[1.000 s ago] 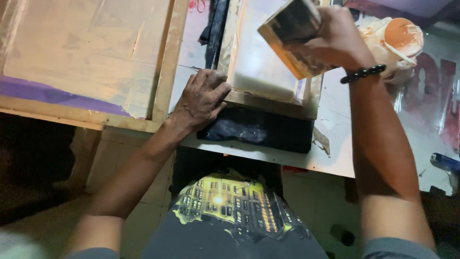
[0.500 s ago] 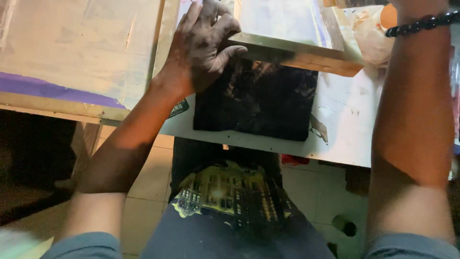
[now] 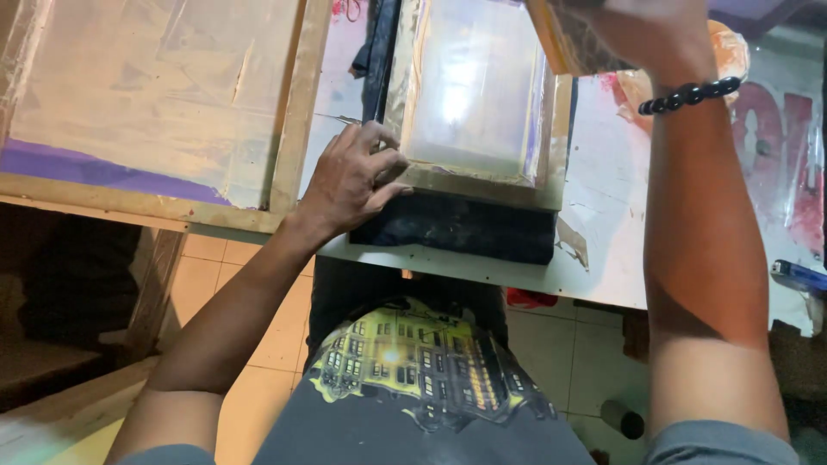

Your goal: The person uses a squeegee to spread ink evenly across a screen printing frame placed over a dark t-shirt. They repeatedly pull the squeegee across the screen to ensure full coverage of the design area.

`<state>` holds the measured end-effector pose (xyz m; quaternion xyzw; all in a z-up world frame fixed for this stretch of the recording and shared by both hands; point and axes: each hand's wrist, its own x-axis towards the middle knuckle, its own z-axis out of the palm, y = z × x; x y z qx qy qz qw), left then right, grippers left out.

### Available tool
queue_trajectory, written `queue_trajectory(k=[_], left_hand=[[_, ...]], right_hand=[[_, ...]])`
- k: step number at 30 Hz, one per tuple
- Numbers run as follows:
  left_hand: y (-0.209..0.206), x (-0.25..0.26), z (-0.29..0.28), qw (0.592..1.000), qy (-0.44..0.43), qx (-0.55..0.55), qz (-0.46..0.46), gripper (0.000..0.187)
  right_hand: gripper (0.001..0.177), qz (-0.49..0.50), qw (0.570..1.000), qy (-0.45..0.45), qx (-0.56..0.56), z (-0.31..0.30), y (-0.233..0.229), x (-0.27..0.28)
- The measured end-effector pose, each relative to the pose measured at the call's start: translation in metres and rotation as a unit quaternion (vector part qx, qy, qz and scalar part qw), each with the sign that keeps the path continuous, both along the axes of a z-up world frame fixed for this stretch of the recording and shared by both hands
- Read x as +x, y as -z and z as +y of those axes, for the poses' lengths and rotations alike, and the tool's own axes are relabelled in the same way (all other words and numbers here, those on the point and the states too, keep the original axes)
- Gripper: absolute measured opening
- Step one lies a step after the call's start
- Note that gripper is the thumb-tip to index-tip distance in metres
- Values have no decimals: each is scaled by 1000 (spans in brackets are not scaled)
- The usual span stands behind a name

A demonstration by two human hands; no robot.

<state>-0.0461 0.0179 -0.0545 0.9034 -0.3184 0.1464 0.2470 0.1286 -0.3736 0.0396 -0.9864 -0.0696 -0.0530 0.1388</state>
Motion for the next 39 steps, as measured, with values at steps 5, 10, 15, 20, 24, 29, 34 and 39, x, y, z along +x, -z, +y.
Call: queue_trajectory(k=[5,10,15,20,24,29,34,39], left_hand=[[-46,13,-3,967,-108,-61,223,58],[-5,31,-9,951,-173,-65,247,61],[6,32,-13,940,-216,-120,234,56],[18,31,-7,935,-196,-184,230,53],[14,32,-6,926,-202,-189,255,54],[13,24,-9,918,-225,-190,265,51],[-1,18,-10,918,-223,-201,259,47],[-4,18,-9,918,-214,-210,259,47]], right_hand=[[26,-102,992,-58,-49,47,7,-8],[42,-245,944,-180,-126,87,55,14],[8,-252,939,-178,-150,102,102,22],[18,-102,959,-230,-129,92,50,-39],[17,-92,967,-196,-132,81,37,-15],[20,-259,942,-172,-128,92,91,64],[26,-252,941,-178,-143,113,100,20],[8,-57,974,-192,-109,109,52,-70]])
